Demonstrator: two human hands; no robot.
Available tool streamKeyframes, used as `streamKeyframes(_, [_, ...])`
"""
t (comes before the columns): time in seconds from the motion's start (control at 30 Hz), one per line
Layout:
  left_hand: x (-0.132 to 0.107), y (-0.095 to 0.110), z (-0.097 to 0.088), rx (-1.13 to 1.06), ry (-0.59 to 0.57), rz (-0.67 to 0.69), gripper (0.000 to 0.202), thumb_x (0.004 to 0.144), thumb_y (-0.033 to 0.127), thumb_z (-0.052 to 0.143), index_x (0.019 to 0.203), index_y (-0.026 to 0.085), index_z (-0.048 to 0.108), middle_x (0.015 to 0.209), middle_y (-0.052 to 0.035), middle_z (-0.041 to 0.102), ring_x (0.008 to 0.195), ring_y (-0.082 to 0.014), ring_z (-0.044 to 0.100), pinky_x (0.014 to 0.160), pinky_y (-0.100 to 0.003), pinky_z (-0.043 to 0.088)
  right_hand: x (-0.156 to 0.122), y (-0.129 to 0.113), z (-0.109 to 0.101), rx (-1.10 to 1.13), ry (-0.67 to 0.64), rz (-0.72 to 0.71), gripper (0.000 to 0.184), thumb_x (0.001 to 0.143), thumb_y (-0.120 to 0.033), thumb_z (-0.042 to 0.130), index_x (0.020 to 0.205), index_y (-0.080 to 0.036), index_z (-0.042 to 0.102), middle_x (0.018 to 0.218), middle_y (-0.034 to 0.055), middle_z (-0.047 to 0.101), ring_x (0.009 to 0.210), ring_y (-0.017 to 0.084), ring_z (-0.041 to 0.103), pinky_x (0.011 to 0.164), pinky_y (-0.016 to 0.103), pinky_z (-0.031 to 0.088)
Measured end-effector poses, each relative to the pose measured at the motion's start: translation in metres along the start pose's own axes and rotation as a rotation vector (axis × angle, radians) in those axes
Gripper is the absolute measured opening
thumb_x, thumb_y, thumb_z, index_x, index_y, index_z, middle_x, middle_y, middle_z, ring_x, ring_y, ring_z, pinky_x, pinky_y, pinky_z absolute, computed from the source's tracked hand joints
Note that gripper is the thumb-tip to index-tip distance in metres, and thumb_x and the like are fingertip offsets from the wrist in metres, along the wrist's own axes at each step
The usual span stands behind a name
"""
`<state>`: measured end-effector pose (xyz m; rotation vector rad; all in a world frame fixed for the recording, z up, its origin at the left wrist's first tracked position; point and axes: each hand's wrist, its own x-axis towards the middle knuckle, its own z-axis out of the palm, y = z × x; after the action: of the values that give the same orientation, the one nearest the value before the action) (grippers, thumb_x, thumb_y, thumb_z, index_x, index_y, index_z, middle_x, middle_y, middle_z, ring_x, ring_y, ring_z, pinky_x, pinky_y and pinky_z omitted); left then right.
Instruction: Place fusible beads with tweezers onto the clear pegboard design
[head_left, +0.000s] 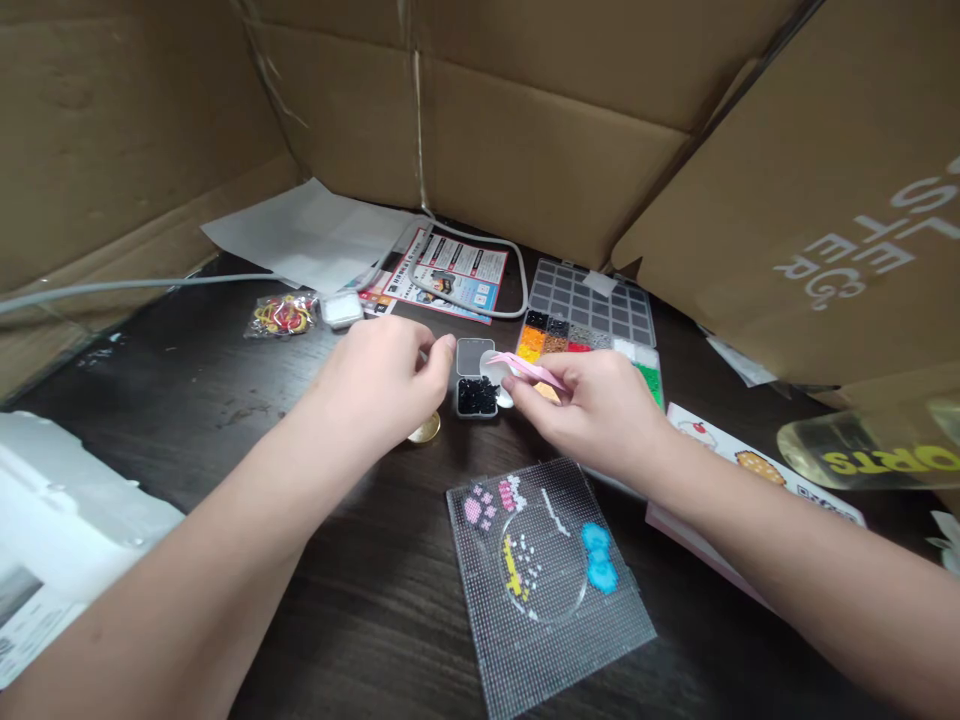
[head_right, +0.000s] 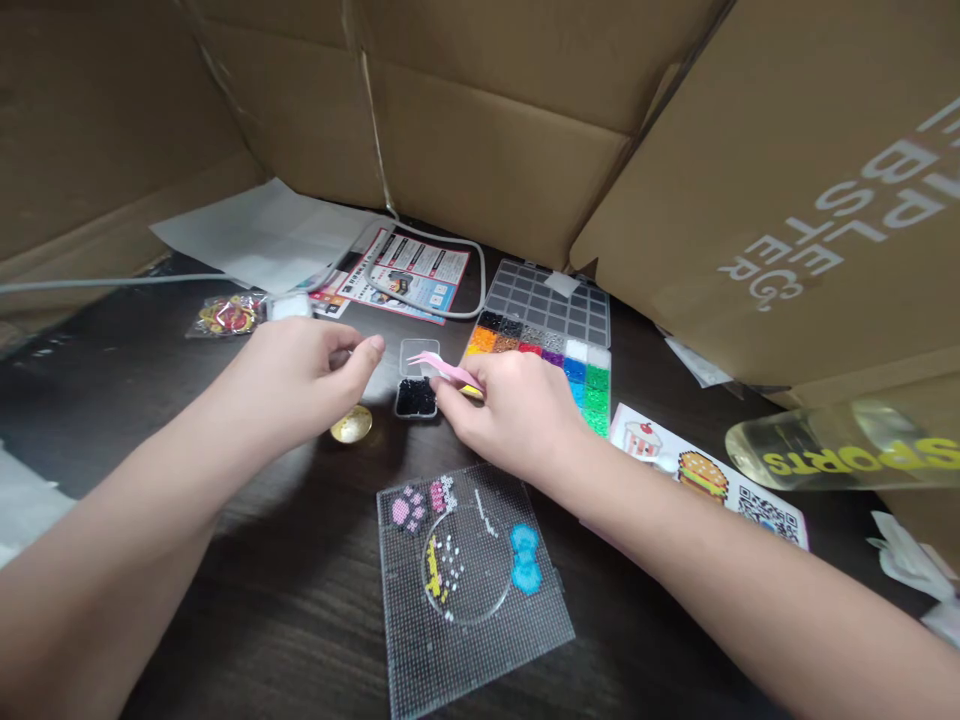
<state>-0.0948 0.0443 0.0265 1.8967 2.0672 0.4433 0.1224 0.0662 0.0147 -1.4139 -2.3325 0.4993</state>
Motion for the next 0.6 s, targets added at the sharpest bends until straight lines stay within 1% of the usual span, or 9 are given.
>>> streamKeyframes(0.17, [-0.001, 0.002, -0.003, -0.001, 0.022, 0.002, 0.049, 0.098, 0.043, 0.052, 0.055, 0.024, 0.041, 0.048, -0.0004, 0.039, 0.051, -0.0166, 0.033, 0.057, -0.038, 0.024, -0.004, -0.001, 0.003, -0.016, 0.057, -0.058, 0.049, 0.094, -0.046, 0.063, 0.057, -0.020, 0.042, 0.050, -0.0028, 0.037, 0.050, 0.010, 0.029, 0.054, 0.030, 0.023])
streamKeyframes(0.2, [-0.001, 0.002, -0.004, 0.000, 0.020, 0.000, 0.049, 0.099, 0.043, 0.051, 0.055, 0.024, 0.041, 0.048, -0.0002, 0.038, 0.050, -0.0165, 0.033, 0.058, -0.038, 0.024, -0.005, -0.001, 0.004, -0.018, 0.073, -0.078, 0.049, 0.095, -0.046, 0.063, 0.058, -0.020, 0.043, 0.050, -0.0030, 0.037, 0.050, 0.010, 0.029, 0.055, 0.029, 0.023])
streamKeyframes(0.27, [0.000, 0.002, -0.003, 0.004, 0.017, -0.006, 0.049, 0.099, 0.043, 0.051, 0.055, 0.024, 0.040, 0.048, -0.0001, 0.038, 0.050, -0.0165, 0.033, 0.058, -0.038, 0.024, -0.007, -0.001, 0.005, -0.025, 0.096, -0.124, 0.047, 0.096, -0.046, 0.063, 0.060, -0.020, 0.051, 0.050, -0.0029, 0.040, 0.050, 0.010, 0.030, 0.056, 0.029, 0.024])
streamKeyframes(0.3, [0.000, 0.002, -0.003, 0.004, 0.012, -0.006, 0.048, 0.100, 0.043, 0.050, 0.056, 0.024, 0.043, 0.049, -0.0003, 0.040, 0.051, -0.0168, 0.034, 0.058, -0.038, 0.025, -0.008, -0.001, 0.006, -0.029, 0.100, -0.145, 0.045, 0.097, -0.046, 0.064, 0.062, -0.019, 0.056, 0.051, -0.0028, 0.042, 0.050, 0.010, 0.031, 0.056, 0.029, 0.024])
streamKeyframes(0.37, [0.000, 0.001, -0.002, 0.006, -0.001, -0.006, 0.043, 0.100, 0.042, 0.048, 0.061, 0.024, 0.053, 0.053, -0.0016, 0.048, 0.054, -0.0187, 0.041, 0.060, -0.038, 0.028, -0.009, 0.000, 0.007, -0.037, 0.107, -0.173, 0.041, 0.098, -0.045, 0.065, 0.065, -0.019, 0.062, 0.051, -0.0024, 0.045, 0.049, 0.010, 0.033, 0.056, 0.029, 0.025])
streamKeyframes(0.47, [0.000, -0.001, 0.000, 0.018, -0.016, -0.004, 0.040, 0.102, 0.040, 0.044, 0.077, 0.022, 0.069, 0.060, -0.0048, 0.058, 0.061, -0.0226, 0.053, 0.063, -0.039, 0.032, -0.010, 0.001, 0.007, -0.040, 0.125, -0.189, 0.039, 0.098, -0.043, 0.064, 0.068, -0.018, 0.067, 0.053, -0.0011, 0.051, 0.050, 0.010, 0.037, 0.056, 0.029, 0.026])
streamKeyframes(0.53, [0.000, 0.000, 0.000, 0.029, -0.015, -0.006, 0.041, 0.103, 0.039, 0.042, 0.083, 0.021, 0.072, 0.064, -0.0066, 0.062, 0.065, -0.0244, 0.056, 0.065, -0.040, 0.033, -0.011, 0.001, 0.006, -0.034, 0.126, -0.202, 0.038, 0.099, -0.043, 0.063, 0.071, -0.018, 0.068, 0.055, -0.0006, 0.053, 0.050, 0.010, 0.038, 0.056, 0.030, 0.027])
streamKeyframes(0.6, [0.001, 0.000, 0.000, 0.039, -0.016, -0.009, 0.040, 0.103, 0.038, 0.041, 0.083, 0.021, 0.071, 0.067, -0.0077, 0.064, 0.068, -0.0252, 0.058, 0.065, -0.040, 0.033, -0.011, 0.000, 0.003, -0.017, 0.128, -0.198, 0.039, 0.098, -0.043, 0.063, 0.068, -0.018, 0.066, 0.054, -0.0006, 0.050, 0.051, 0.011, 0.037, 0.055, 0.030, 0.028])
